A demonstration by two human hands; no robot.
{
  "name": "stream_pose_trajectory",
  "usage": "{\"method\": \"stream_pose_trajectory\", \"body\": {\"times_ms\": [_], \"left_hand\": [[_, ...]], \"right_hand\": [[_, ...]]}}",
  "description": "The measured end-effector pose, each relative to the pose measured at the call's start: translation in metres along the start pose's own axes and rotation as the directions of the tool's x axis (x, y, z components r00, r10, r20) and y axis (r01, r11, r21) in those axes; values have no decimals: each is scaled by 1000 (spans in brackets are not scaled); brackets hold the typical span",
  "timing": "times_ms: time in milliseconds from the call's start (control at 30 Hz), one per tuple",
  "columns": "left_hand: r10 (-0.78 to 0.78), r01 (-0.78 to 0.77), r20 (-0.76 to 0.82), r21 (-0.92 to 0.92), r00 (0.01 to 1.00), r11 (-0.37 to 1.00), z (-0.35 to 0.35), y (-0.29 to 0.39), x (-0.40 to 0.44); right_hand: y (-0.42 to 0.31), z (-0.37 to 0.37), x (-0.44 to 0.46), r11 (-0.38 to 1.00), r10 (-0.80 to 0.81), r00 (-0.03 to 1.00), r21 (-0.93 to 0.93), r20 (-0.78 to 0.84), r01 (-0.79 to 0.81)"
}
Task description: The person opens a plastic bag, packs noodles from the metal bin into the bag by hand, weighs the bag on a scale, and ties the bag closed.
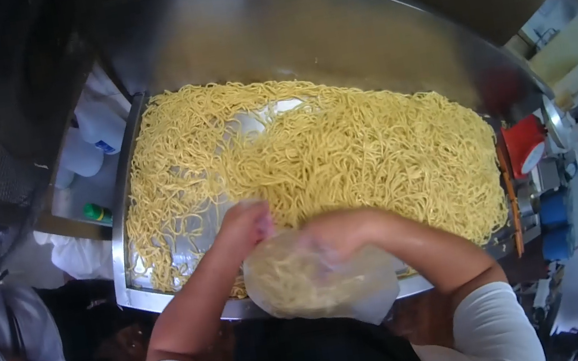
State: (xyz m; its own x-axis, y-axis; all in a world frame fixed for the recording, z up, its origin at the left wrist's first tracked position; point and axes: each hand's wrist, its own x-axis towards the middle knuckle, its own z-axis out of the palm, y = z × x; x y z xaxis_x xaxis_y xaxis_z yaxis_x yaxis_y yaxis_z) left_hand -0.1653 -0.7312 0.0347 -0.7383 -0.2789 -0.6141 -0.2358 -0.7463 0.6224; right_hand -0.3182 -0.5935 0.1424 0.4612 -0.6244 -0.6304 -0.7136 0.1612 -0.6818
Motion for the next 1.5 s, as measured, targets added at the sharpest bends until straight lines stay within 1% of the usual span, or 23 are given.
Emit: {"method": "stream_pose_trajectory", "body": {"times_ms": [67, 133, 167, 267, 300, 400, 467, 500, 567, 700, 800, 833, 867, 900, 933, 1000, 1100, 1200, 1233, 1300, 1367, 1467, 1500], "left_hand": [[46, -38, -83, 94, 995, 995, -26, -18, -18], [8, 97, -268, 376, 963, 921, -30, -11, -51], [15, 177, -357, 498, 934, 849, -33, -6, -63], [262, 66, -210, 881, 942, 469, -56, -4, -73], [410, 20, -87, 986, 908, 165, -73, -9, -60], [516, -230, 0, 895, 856, 382, -53, -1, -13], [342, -152, -169, 658, 924, 738, 31, 40, -19], [373, -274, -79, 541, 925, 795, 68, 53, -26], [393, -412, 126, 348, 911, 842, 122, 74, -51], [474, -569, 377, 197, 795, 798, 146, 108, -103], [505, -647, 406, 522, 762, 556, 108, 65, -50], [402, -611, 465, 666, 789, 428, 97, 51, -36], [302, -564, 510, 816, 806, 127, 94, 47, -25], [197, -478, 511, 857, 837, -191, 91, 41, -15], [51, -398, 421, 885, 906, -240, 87, 33, -1], [-218, -259, 189, 896, 957, -361, 94, 29, 31], [-184, -68, -7, 914, 983, -401, 128, 24, 40], [95, -133, 133, 991, 987, -3, 92, 15, 54], [142, -151, 127, 973, 982, 175, 89, 19, 42], [224, -200, 98, 843, 970, 499, 95, 36, 0], [209, -258, 159, 733, 965, 630, 94, 43, -23], [123, -276, 309, 524, 943, 806, 86, 48, -47], [89, -261, 368, 449, 925, 855, 85, 48, -54]], "right_hand": [[-3, -16, -10, 942, 147, 909, -223, -390, -249], [35, 1, 33, 789, 83, 795, -448, -601, -421], [43, 4, 51, 754, 84, 761, -458, -643, -471], [52, 4, 84, 778, 204, 731, -346, -651, -525], [51, 4, 80, 827, 237, 755, -281, -612, -488], [40, 16, 48, 922, 308, 783, -32, -540, -385], [32, 32, 11, 944, 318, 741, 129, -592, -303], [25, 31, 1, 977, 209, 739, 165, -641, -133], [7, 34, -17, 948, 7, 662, 216, -749, 234], [-75, 51, 42, 958, -206, 624, -25, -754, 286], [-69, 105, 139, 964, -151, 570, 6, -808, 265], [-65, 132, 178, 872, 13, 469, 240, -883, 427], [-65, 151, 201, 758, 155, 389, 362, -908, 543], [-51, 154, 195, 931, -108, 428, 60, -897, 360], [-37, 157, 189, 931, -363, 437, -302, -823, 206], [-68, 128, 122, 937, -142, 813, -341, -565, -73], [-55, 95, 74, 960, -65, 928, 231, -366, 158], [32, 123, 95, 882, -443, 829, -2, -341, 471], [28, 84, 30, 845, -470, 799, 72, -376, 531], [31, 33, -63, 860, -279, 862, 289, -424, 420], [44, 15, -100, 951, -123, 491, 39, -863, 307], [70, 18, -47, 990, -10, 443, -72, -897, -124], [82, 16, -34, 986, 125, 375, 71, -919, -153]]}}
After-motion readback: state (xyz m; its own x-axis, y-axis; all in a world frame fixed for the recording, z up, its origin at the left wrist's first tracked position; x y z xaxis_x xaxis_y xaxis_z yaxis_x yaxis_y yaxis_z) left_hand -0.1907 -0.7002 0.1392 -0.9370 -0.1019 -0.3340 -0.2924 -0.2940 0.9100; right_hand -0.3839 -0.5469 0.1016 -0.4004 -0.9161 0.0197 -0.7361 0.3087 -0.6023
